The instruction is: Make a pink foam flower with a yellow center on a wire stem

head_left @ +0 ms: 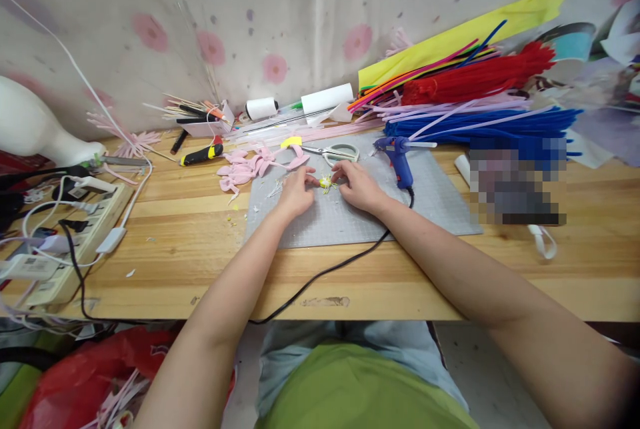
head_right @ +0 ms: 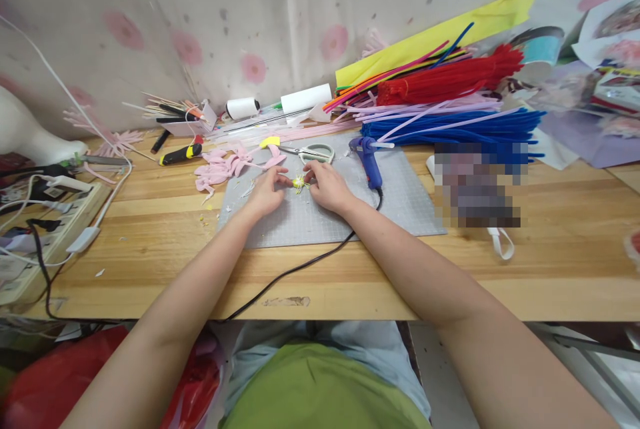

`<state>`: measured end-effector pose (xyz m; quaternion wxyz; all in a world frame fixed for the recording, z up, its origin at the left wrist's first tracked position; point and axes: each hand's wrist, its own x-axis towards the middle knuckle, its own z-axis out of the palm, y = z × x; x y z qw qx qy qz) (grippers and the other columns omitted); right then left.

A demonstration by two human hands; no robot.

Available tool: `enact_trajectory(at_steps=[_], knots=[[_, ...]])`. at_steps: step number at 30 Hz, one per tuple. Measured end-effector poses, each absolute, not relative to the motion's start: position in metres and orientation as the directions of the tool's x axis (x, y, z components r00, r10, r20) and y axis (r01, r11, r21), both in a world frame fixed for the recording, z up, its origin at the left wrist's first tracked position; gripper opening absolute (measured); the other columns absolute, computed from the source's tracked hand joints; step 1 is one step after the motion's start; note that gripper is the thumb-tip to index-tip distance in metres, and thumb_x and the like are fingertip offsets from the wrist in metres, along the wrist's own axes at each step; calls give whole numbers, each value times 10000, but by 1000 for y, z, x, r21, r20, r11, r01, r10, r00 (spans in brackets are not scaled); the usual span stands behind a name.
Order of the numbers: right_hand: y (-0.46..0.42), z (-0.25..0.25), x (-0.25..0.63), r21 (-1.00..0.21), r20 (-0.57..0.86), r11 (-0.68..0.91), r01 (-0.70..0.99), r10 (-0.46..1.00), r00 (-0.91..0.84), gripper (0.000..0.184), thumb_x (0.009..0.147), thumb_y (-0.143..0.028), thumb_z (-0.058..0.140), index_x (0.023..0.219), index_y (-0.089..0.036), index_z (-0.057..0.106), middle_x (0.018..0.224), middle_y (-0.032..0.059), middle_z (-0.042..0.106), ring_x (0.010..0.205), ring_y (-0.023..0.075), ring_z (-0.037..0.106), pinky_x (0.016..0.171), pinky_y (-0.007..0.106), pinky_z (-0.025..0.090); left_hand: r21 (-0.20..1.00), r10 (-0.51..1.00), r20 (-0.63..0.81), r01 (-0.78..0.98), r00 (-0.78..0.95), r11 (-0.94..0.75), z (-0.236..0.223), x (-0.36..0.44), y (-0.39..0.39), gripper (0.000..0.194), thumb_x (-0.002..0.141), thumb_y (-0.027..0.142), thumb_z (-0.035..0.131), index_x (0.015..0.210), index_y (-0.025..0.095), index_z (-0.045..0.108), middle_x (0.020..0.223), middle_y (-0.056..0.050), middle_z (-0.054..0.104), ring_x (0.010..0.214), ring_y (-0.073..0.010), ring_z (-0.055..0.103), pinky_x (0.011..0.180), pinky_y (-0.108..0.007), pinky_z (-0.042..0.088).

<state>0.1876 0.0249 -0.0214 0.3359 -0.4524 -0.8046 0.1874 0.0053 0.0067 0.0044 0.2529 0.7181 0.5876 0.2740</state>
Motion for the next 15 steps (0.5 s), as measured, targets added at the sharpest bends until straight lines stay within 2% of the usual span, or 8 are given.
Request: enact_trajectory(at_steps=[4, 6, 10, 12, 15], knots=[[28, -23, 189, -610, 359, 518, 599, 855, -374, 485, 620, -23, 416, 1067, -181, 513, 985, 55, 690, 957, 218, 560, 870, 378, 431, 746, 982, 89, 641, 168, -177, -3, 6, 6, 567, 602, -33, 460, 1123, 186, 500, 965, -49, 722, 1038, -218, 602, 974, -445, 375], [30, -23, 190, -609, 360, 524, 596, 851, -381, 509, 614, -24, 415, 1088, -183, 515, 1019, 56, 686, 988, 218, 562, 886, 380, 429, 729, 982, 120, 658, 146, -187, -4, 6, 5, 540, 615, -20, 470, 1113, 185, 509, 963, -54, 719, 1007, -224, 605, 966, -450, 374], [27, -17, 192, -580, 389, 512, 633, 857, -338, 491, 619, -25, 425, 1067, -190, 538, 994, 50, 687, 1004, 223, 563, 881, 374, 429, 598, 954, 267, 754, 133, -272, -4, 8, -5, 512, 628, 10, 477, 1104, 192, 527, 1002, -56, 700, 1038, -245, 563, 991, -456, 329], [24, -12, 192, -568, 392, 502, 652, 862, -322, 447, 633, -31, 435, 1033, -193, 553, 930, 46, 689, 971, 225, 566, 857, 362, 433, 526, 925, 318, 773, 208, -355, -2, 11, -10, 546, 632, 22, 464, 1147, 195, 515, 1059, -51, 683, 1097, -247, 524, 1007, -439, 308], [19, -8, 191, -574, 385, 513, 639, 857, -342, 421, 647, -31, 433, 1013, -194, 559, 849, 34, 694, 942, 222, 569, 843, 347, 423, 451, 885, 305, 765, 353, -460, 0, 16, -15, 619, 630, 31, 438, 1229, 185, 476, 1150, -44, 657, 1141, -240, 482, 1000, -413, 301]])
